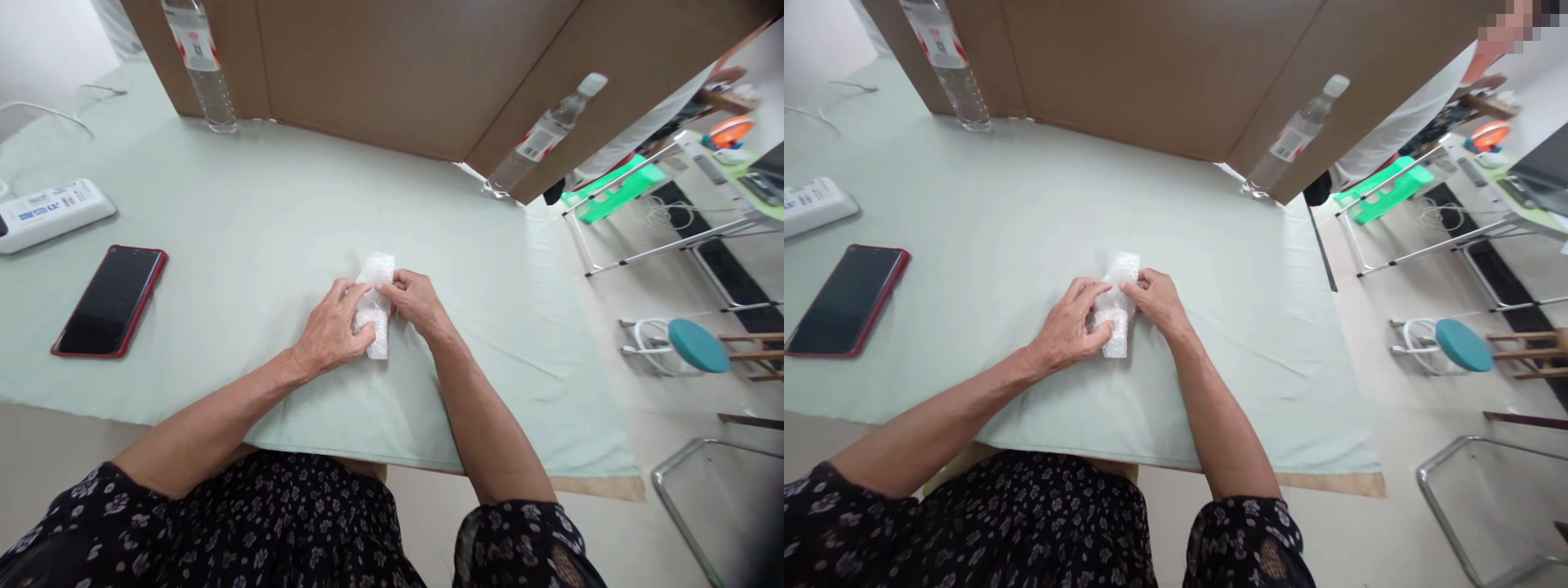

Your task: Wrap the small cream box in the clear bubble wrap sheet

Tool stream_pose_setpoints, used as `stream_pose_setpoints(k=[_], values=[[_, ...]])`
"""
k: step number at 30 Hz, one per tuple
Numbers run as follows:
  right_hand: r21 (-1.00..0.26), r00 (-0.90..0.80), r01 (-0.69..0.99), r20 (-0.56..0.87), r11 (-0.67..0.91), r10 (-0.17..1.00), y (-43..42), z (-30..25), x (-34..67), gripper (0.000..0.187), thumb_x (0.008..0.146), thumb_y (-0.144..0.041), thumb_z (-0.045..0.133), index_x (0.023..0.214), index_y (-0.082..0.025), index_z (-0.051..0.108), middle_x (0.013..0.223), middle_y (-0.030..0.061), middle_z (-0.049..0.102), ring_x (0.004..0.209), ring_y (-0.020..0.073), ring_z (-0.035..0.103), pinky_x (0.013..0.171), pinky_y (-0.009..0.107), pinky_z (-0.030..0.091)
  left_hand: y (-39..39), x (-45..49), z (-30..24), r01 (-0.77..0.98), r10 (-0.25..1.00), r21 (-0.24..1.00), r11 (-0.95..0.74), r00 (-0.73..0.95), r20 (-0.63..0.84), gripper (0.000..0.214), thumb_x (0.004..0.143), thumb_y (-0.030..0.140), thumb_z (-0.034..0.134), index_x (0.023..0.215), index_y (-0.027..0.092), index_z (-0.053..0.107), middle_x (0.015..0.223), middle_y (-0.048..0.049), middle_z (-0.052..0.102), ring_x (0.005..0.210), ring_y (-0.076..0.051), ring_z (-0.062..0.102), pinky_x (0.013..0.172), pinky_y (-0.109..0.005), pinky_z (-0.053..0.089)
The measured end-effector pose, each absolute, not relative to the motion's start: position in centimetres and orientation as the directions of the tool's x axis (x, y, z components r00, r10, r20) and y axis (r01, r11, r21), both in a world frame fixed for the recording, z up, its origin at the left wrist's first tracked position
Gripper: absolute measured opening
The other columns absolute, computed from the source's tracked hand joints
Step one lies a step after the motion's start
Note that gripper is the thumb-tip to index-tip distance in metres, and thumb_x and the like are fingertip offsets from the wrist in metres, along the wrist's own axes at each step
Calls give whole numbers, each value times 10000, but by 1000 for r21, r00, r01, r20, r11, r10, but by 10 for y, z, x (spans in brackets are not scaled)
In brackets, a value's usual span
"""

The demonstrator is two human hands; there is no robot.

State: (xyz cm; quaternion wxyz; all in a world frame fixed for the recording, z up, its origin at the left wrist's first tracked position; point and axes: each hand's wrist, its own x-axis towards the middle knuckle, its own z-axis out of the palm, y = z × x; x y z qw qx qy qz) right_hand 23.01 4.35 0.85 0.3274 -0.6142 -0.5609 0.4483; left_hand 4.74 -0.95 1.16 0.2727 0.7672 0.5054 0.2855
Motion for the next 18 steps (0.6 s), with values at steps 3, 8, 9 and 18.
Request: stream_pose_setpoints(k=[3,8,9,18], values=[[-931,-45,341,-156,-131,987,45,11,231,330,691,-502,733,735,-199,609,555,-51,507,505,105,447,471,244,338,-10,47,9,603,929,720,-342,333,162,503,814,288,561,1306,181,558,1289,-115,539,869,-179,622,847,-352,564],[-991,-15,112,-73,-71,997,45,6,239,378,690,-553,761,711,-199,630,624,-39,535,550,98,446,493,238,378,-11,48,10,608,935,723,-329,316,160,490,816,291,579,1289,166,591,1312,-123,517,772,-146,596,798,-343,571],[-995,-13,31,-91,-91,996,44,5,242,387,676,-560,779,753,-201,659,663,-27,578,574,107,484,501,238,409,-12,48,10,609,939,726,-320,308,156,502,815,290,583,1300,164,589,1313,-125,515,754,-143,591,788,-350,573],[-962,-130,-131,-222,-239,966,39,8,256,459,624,-480,902,956,-197,760,888,47,748,793,154,670,581,212,554,-15,50,5,597,944,733,-324,257,208,481,816,284,595,1278,155,569,1374,-158,507,921,-206,633,883,-406,567]])
